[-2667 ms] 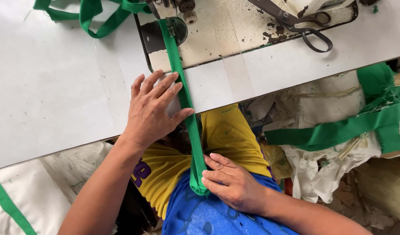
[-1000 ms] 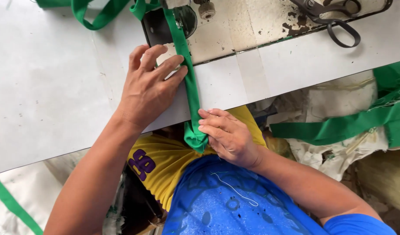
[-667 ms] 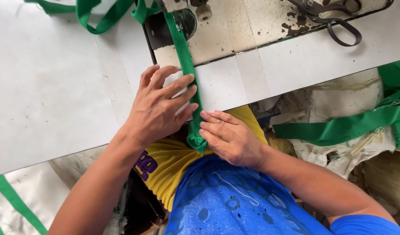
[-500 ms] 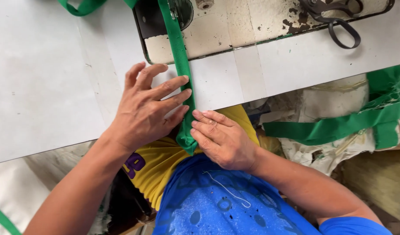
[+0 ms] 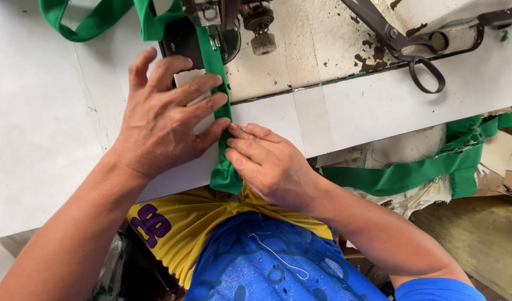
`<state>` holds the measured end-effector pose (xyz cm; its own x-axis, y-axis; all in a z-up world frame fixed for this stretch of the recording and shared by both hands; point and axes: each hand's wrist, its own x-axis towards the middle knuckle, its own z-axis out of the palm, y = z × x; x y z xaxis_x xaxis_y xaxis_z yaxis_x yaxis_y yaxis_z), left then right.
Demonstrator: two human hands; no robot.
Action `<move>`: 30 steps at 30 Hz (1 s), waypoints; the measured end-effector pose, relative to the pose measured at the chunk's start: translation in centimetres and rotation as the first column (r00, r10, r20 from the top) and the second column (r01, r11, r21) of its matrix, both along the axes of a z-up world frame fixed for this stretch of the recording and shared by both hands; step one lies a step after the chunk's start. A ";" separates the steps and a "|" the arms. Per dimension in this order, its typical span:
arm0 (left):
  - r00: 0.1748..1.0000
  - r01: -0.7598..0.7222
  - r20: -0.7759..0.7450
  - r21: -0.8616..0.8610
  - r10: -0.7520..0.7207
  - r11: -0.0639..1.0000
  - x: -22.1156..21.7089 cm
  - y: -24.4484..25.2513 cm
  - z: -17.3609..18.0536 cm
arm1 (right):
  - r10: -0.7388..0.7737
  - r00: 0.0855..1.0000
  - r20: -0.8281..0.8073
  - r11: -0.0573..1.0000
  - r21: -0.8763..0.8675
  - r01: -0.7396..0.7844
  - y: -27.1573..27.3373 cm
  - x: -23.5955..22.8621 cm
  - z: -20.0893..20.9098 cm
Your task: Folding and sewing green fabric straps using an industrial sewing machine to create loops.
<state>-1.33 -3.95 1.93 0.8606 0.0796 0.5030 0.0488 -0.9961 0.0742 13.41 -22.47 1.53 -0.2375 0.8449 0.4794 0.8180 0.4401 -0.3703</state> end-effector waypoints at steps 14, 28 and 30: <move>0.982 -0.186 -0.027 0.093 0.189 0.978 2.9 6.2 -1.8 | -0.097 0.986 0.135 0.992 0.092 0.085 7.4 4.4 -1.2; 0.899 -0.383 0.294 0.164 0.326 0.909 2.8 2.1 1.1 | -0.789 0.529 -0.313 0.505 -0.820 0.268 -9.7 -6.8 -12.3; 0.896 -0.409 0.194 0.010 0.400 0.912 1.6 1.9 -1.5 | -0.752 0.507 -0.420 0.598 -0.758 0.260 -6.8 -7.3 -14.6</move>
<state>0.25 -2.06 0.39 0.6514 0.3720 0.6613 0.4384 -0.8959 0.0720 6.11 -29.30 -13.08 0.4932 0.8162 -0.3010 0.2251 -0.4540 -0.8621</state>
